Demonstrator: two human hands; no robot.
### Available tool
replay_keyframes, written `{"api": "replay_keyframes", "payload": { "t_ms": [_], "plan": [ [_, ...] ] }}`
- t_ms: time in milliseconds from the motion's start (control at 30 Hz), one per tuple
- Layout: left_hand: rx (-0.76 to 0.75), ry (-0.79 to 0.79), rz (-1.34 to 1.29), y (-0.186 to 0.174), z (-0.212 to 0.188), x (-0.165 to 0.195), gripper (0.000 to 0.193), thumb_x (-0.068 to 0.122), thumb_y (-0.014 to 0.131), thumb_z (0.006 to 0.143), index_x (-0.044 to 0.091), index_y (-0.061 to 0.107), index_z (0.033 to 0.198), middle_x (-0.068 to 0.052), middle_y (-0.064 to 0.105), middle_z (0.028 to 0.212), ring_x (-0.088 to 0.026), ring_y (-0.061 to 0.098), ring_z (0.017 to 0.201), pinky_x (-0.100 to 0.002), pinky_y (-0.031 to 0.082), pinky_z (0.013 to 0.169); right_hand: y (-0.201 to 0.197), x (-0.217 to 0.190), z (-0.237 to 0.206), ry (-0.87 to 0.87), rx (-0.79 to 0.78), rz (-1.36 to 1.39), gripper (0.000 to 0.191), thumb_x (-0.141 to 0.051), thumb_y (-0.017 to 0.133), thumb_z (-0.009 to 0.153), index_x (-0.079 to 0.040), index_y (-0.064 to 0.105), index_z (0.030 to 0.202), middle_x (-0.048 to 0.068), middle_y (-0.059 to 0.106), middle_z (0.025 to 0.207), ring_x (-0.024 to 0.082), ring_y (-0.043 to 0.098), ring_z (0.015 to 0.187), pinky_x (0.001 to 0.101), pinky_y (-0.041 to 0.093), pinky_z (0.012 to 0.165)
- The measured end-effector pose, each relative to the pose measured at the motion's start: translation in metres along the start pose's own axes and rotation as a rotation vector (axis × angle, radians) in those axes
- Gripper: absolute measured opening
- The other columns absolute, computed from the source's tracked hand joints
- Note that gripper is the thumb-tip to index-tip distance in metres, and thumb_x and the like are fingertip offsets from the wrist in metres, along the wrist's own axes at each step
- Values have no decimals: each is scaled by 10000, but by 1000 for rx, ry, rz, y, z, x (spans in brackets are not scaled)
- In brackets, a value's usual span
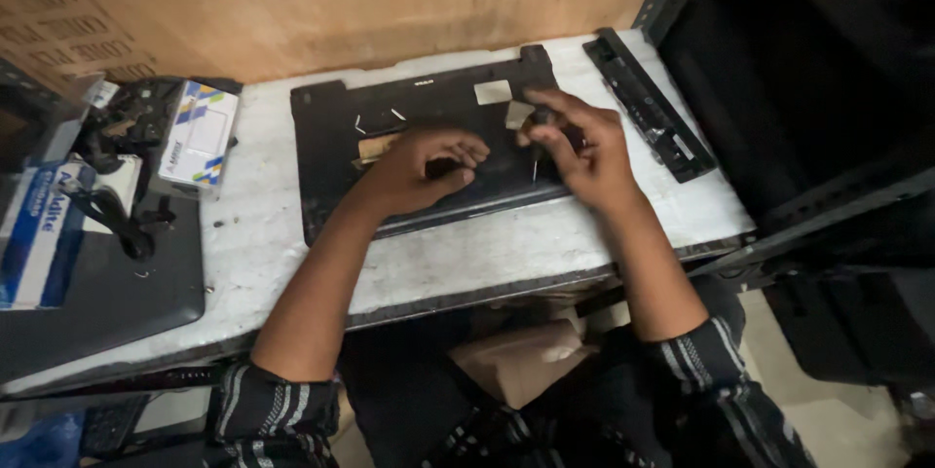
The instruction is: The person removes the battery from a laptop, then uses a screwdriver to remove screws and detach the bottom cover. They continue unscrewing internal components and place removed parts on the workbench.
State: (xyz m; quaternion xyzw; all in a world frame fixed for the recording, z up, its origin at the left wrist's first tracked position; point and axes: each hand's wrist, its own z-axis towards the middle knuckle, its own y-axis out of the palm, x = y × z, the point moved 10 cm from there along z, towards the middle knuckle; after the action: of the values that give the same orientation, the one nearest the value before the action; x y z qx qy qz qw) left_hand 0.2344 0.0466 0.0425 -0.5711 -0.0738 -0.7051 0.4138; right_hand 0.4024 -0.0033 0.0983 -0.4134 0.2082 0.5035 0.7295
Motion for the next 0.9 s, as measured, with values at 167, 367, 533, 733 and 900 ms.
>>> {"api": "replay_keyframes", "payload": {
  "t_ms": [167, 367, 533, 733, 900],
  "plan": [
    [27, 14, 75, -1, 2, 11, 241, 39, 682, 946, 5, 679, 1184, -91, 740, 1113, -161, 708, 1019, -329, 579, 965, -9, -8, -11, -237, 135, 180, 273, -47, 699, 985, -3, 654, 1251, 123, 667, 1089, 205, 620, 1040, 301, 501, 963],
    [196, 156, 462, 10, 11, 45, 193, 183, 691, 999, 52, 711, 1139, -146, 757, 1050, -286, 732, 976, -373, 567, 843, -26, 26, -16, -88, 226, 305, 220, -83, 606, 1058, -8, 653, 1259, 91, 643, 1119, 185, 637, 1037, 304, 507, 980],
    [96, 179, 391, 52, 43, 29, 275, 163, 589, 1077, 3, 621, 1298, -193, 715, 1067, -317, 694, 991, -396, 541, 864, -31, 16, -20, -262, 232, 125, 234, -107, 596, 1091, 27, 674, 1266, 137, 613, 1207, 245, 563, 1190, 335, 438, 1083],
    [63, -20, -101, 76, 76, -18, 217, 132, 575, 1074, -10, 628, 1228, -57, 710, 981, -89, 615, 932, -292, 520, 853, -35, 34, -17, -98, 246, 297, 255, -188, 610, 1053, -6, 668, 1222, 71, 625, 1113, 191, 585, 1059, 316, 465, 982],
    [222, -4, -11, 60, 63, -14, 250, 55, 796, 875, -26, 659, 1068, -59, 698, 908, -116, 638, 865, -308, 555, 805, -29, -3, -20, -358, 257, -81, 379, -229, 763, 933, 21, 678, 1204, 105, 625, 1091, 234, 540, 1078, 335, 444, 1000]
  ]
}}
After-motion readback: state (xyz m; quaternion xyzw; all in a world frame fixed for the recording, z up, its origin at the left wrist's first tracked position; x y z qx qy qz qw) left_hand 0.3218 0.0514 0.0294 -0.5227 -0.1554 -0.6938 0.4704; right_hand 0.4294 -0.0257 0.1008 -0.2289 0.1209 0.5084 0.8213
